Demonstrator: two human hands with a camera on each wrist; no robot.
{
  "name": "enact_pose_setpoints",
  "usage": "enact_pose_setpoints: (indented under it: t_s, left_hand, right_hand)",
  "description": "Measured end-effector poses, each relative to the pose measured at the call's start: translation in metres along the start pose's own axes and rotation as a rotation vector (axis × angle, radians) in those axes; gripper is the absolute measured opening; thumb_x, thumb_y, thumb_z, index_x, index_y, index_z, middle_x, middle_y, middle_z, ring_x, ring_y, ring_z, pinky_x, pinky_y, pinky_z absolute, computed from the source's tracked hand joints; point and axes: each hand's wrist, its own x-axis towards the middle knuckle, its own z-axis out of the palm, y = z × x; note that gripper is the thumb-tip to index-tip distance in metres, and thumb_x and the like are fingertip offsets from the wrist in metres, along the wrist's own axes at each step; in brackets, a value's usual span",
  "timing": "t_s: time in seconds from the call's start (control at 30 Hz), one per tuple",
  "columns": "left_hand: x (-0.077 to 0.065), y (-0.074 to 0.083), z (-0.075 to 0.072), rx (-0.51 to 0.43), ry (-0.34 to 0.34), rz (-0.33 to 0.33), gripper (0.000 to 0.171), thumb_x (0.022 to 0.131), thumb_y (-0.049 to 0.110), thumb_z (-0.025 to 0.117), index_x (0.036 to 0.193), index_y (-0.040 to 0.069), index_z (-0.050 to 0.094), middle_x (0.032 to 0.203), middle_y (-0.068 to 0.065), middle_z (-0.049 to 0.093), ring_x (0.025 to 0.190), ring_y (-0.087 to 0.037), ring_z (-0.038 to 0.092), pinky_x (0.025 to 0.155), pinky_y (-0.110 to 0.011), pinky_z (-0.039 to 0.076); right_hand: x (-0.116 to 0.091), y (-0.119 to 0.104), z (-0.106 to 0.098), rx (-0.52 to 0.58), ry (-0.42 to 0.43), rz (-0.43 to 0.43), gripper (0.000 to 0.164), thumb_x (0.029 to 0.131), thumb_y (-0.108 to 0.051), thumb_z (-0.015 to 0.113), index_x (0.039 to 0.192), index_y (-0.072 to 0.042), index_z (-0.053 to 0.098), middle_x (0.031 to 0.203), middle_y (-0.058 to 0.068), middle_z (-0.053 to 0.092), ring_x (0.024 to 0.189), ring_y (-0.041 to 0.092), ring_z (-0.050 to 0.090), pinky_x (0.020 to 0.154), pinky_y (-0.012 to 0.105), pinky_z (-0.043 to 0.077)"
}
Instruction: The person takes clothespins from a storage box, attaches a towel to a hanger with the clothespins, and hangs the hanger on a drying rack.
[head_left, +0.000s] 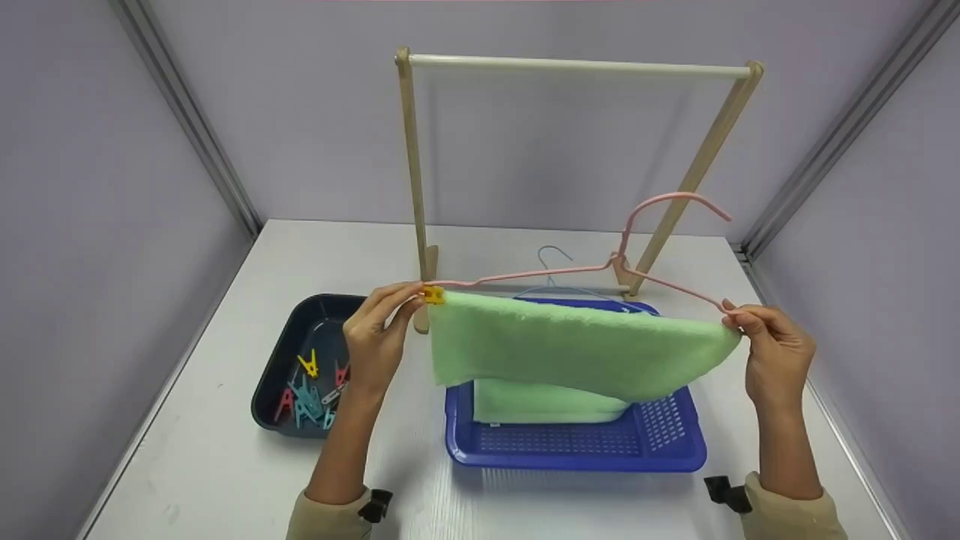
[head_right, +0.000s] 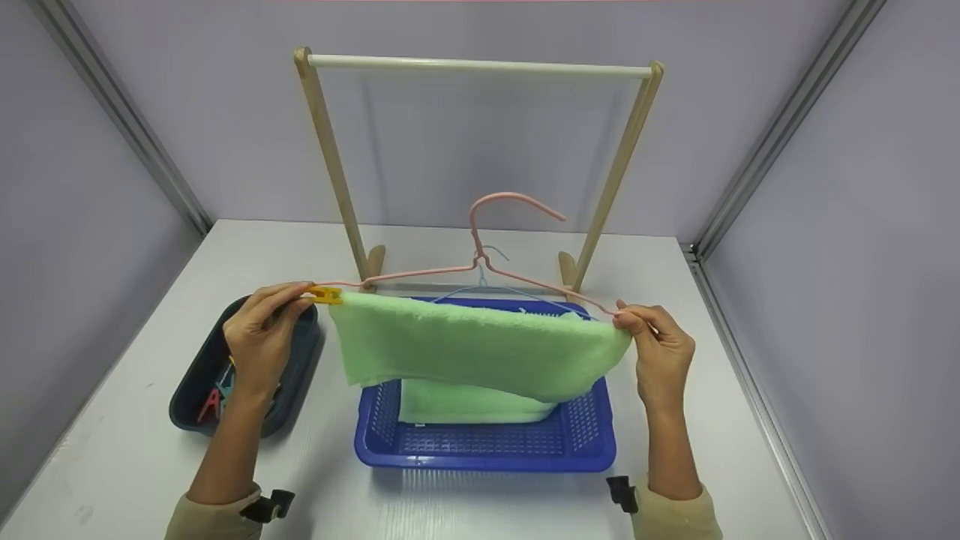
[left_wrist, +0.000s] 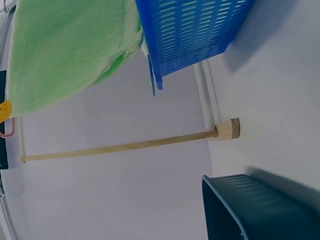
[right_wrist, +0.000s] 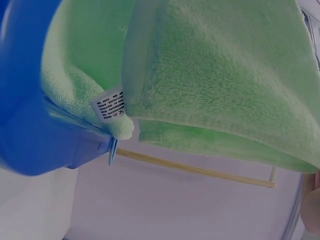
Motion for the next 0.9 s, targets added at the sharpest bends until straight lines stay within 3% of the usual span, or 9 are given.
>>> enact_pose_setpoints:
  t_s: [0.2, 0.4, 0.67, 0.9]
  left_hand:
    - [-0.0017, -0.0061, -0.0010, 0.014, -0.017, 0.042, 0.034, 0.065, -0.017, 0.072, 0.094, 0.000, 0.071, 0.088, -0.008, 0.065, 0.086, -0.022, 0.059, 0.077, -0.022, 0.049]
    - [0.0016, -0.0059, 0.0003, 0.021, -0.027, 0.064, 0.030, 0.065, -0.016, 0.072, 0.091, -0.002, 0.071, 0.084, -0.007, 0.066, 0.083, -0.021, 0.057, 0.075, -0.020, 0.048]
    - [0.0014, -0.0087, 0.0037, 0.029, -0.036, 0.222, 0.015, 0.075, -0.002, 0.071, 0.090, -0.003, 0.071, 0.085, -0.010, 0.067, 0.080, -0.024, 0.059, 0.075, -0.022, 0.050]
    - [0.0008, -0.0074, 0.0049, 0.087, -0.077, 0.171, 0.031, 0.073, -0.008, 0.071, 0.103, -0.002, 0.068, 0.097, -0.009, 0.066, 0.089, -0.024, 0.057, 0.079, -0.023, 0.048]
  right_hand:
    - [-0.0017, 0.0000, 0.0010, 0.032, -0.025, -0.034, 0.012, 0.079, 0.018, 0.057, 0.079, 0.029, 0.053, 0.069, 0.021, 0.062, 0.080, 0.030, 0.066, 0.083, 0.035, 0.049]
    - [-0.0032, 0.0012, 0.0023, 0.148, 0.008, -0.076, 0.009, 0.076, 0.022, 0.057, 0.075, 0.030, 0.053, 0.066, 0.024, 0.059, 0.063, 0.027, 0.063, 0.087, 0.042, 0.046]
    - [-0.0033, 0.0025, 0.0018, 0.238, 0.012, -0.113, 0.013, 0.075, 0.022, 0.059, 0.072, 0.031, 0.051, 0.064, 0.026, 0.057, 0.061, 0.028, 0.061, 0.088, 0.044, 0.045]
    - [-0.0030, 0.0054, 0.0016, 0.227, 0.019, -0.115, 0.014, 0.075, 0.021, 0.060, 0.071, 0.030, 0.050, 0.064, 0.025, 0.057, 0.061, 0.027, 0.061, 0.088, 0.044, 0.046]
